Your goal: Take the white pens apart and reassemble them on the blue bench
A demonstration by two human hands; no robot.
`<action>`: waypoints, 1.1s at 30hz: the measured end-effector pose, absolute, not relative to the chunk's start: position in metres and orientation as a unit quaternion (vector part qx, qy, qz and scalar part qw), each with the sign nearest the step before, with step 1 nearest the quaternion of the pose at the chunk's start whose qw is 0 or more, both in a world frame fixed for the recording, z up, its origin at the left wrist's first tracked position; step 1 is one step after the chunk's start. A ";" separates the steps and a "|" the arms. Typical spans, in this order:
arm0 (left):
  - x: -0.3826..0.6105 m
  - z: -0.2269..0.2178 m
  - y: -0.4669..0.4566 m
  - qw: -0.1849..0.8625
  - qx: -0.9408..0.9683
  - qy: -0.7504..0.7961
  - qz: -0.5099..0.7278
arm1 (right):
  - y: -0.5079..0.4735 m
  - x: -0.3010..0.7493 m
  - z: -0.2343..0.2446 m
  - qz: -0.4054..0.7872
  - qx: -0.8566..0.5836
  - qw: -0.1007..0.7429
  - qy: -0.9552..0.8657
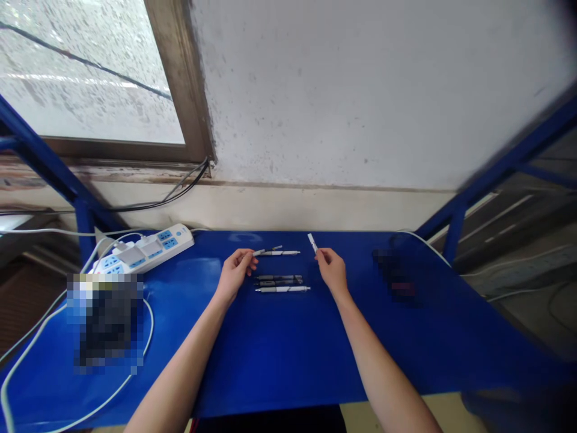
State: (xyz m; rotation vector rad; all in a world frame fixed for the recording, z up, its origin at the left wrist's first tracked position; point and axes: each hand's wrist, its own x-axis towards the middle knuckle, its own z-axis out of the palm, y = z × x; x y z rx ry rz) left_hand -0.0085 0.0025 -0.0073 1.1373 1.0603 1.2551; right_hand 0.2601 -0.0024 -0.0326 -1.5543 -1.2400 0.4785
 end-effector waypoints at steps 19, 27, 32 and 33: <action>-0.009 -0.007 0.001 0.530 0.513 0.448 0.505 | -0.004 0.239 -0.031 0.368 -0.542 0.509 -0.558; -0.009 0.000 -0.003 0.506 0.584 0.439 0.458 | -0.012 0.230 -0.017 0.418 -0.501 0.481 -0.585; -0.010 0.005 -0.006 0.484 0.601 0.435 0.464 | -0.014 0.232 -0.012 0.447 -0.491 0.481 -0.572; -0.010 0.006 -0.007 0.480 0.607 0.433 0.462 | -0.013 0.232 -0.012 0.452 -0.491 0.484 -0.566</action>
